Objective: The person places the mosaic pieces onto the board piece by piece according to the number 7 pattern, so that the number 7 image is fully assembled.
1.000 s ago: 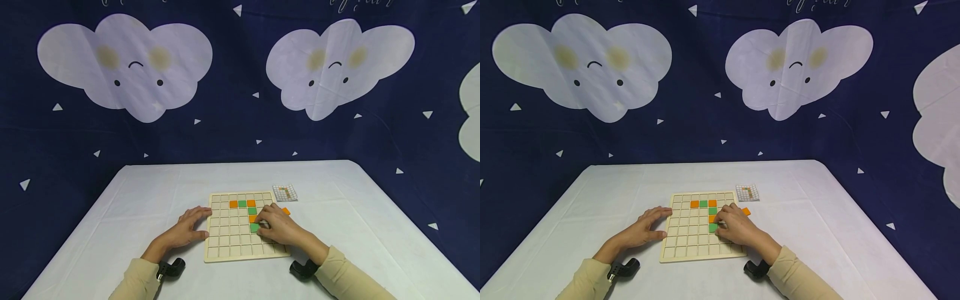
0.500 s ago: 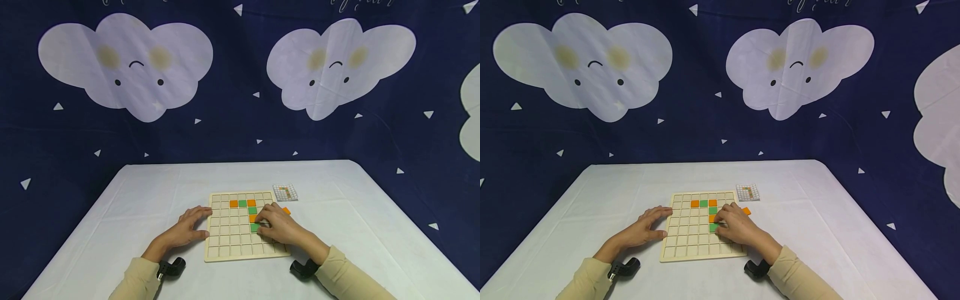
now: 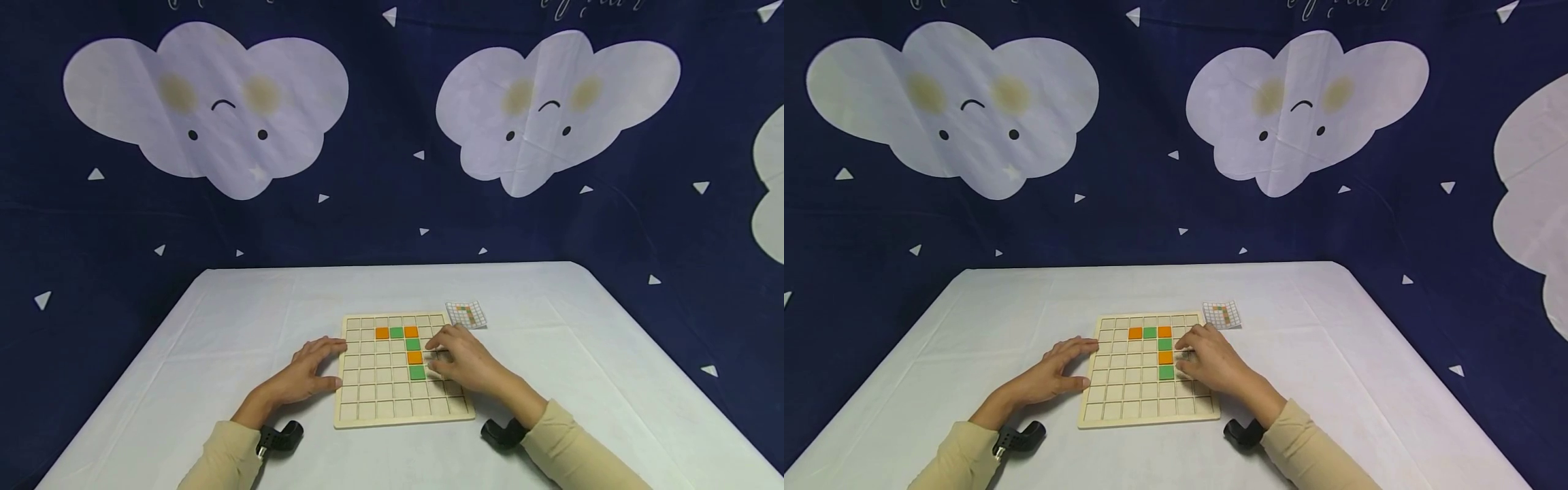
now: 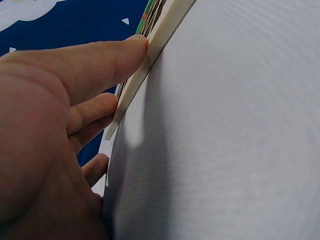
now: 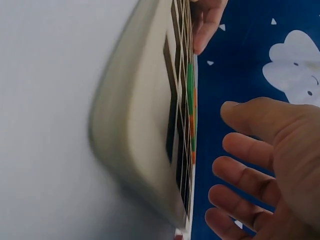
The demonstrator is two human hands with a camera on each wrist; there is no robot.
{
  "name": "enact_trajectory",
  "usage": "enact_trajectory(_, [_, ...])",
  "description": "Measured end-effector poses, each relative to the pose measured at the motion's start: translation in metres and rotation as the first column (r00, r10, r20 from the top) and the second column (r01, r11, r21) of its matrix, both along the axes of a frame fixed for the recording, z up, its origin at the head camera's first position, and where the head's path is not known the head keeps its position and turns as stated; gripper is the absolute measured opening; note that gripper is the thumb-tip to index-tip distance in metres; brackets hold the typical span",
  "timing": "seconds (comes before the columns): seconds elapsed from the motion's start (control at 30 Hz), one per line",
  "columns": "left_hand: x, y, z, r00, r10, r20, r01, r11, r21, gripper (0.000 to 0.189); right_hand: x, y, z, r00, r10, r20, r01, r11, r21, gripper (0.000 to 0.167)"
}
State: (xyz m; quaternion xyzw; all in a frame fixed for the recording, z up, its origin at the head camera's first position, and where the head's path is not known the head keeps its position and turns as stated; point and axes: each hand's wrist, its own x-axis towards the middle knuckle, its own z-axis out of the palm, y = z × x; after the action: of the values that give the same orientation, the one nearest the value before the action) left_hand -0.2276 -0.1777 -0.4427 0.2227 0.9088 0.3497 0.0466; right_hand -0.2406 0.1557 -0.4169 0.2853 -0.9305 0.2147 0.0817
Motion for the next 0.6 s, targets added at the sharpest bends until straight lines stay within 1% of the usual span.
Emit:
enact_trajectory(0.2, [0.0, 0.0, -0.001, 1.0, -0.004, -0.008, 0.004, 1.0, -0.002, 0.064, -0.004, 0.009, 0.002, 0.999, -0.026, -0.027, 0.025, 0.999, -0.034, 0.024])
enact_trajectory(0.27, [0.0, 0.0, -0.001, 1.0, -0.009, -0.01, 0.009, 1.0, -0.002, 0.064, -0.006, 0.013, 0.002, 0.999, -0.036, -0.024, 0.035, 0.998, -0.046, 0.025])
enact_trajectory(0.37, [0.0, 0.0, -0.001, 1.0, -0.011, -0.009, 0.011, 1.0, -0.002, 0.064, -0.008, 0.018, 0.003, 0.998, -0.061, -0.027, 0.06, 0.997, -0.043, 0.027])
enact_trajectory(0.47, [0.0, 0.0, 0.0, 1.0, -0.008, -0.004, 0.008, 1.0, -0.001, 0.064, -0.011, 0.024, 0.003, 0.996, -0.091, -0.012, 0.09, 0.995, -0.038, 0.027])
enact_trajectory(0.6, [0.0, 0.0, 0.0, 1.0, 0.001, 0.008, -0.001, 1.0, 0.001, 0.064, -0.015, 0.03, 0.002, 0.995, -0.097, -0.028, 0.096, 0.994, -0.044, 0.028])
